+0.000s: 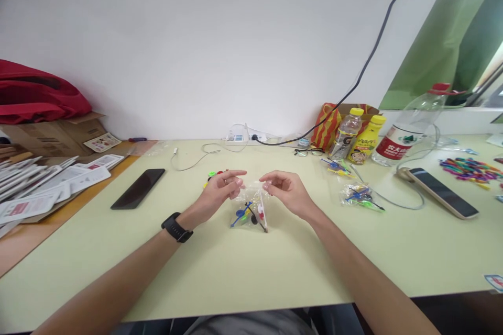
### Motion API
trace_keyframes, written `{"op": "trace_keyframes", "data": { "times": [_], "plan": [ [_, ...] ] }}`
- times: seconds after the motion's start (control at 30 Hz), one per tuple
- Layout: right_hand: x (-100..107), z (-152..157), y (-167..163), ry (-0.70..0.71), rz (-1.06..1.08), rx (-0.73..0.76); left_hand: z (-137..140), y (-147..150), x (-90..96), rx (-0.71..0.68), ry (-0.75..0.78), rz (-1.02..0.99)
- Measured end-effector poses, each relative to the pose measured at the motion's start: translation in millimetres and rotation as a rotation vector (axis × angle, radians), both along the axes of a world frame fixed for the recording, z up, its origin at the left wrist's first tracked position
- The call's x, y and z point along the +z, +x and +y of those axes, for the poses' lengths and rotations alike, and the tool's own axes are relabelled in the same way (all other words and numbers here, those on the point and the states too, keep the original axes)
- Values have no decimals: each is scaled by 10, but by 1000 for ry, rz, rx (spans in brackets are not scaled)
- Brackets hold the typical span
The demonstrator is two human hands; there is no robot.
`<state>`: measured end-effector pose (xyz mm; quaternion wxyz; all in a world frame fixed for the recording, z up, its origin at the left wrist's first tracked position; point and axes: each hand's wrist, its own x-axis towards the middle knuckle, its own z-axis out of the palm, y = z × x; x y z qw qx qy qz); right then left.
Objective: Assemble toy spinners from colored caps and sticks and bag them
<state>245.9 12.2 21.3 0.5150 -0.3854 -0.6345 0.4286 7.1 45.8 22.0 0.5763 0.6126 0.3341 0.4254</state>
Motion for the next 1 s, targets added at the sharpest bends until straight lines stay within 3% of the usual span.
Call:
{"op": "trace_keyframes", "data": {
  "times": [0.1, 0.57, 0.83, 1.0],
  "plan": [
    [-3, 1, -4, -4, 9, 1, -16, 12, 11, -32, 19, 60],
    [1, -14, 2, 17, -30, 6, -8, 7, 1, 61, 98, 118],
    [39, -57, -101, -61, -68, 79, -72, 43, 30, 49, 203, 176],
    [65, -69, -111, -46, -178, 17, -78, 36, 18, 27, 216, 192]
  ]
}}
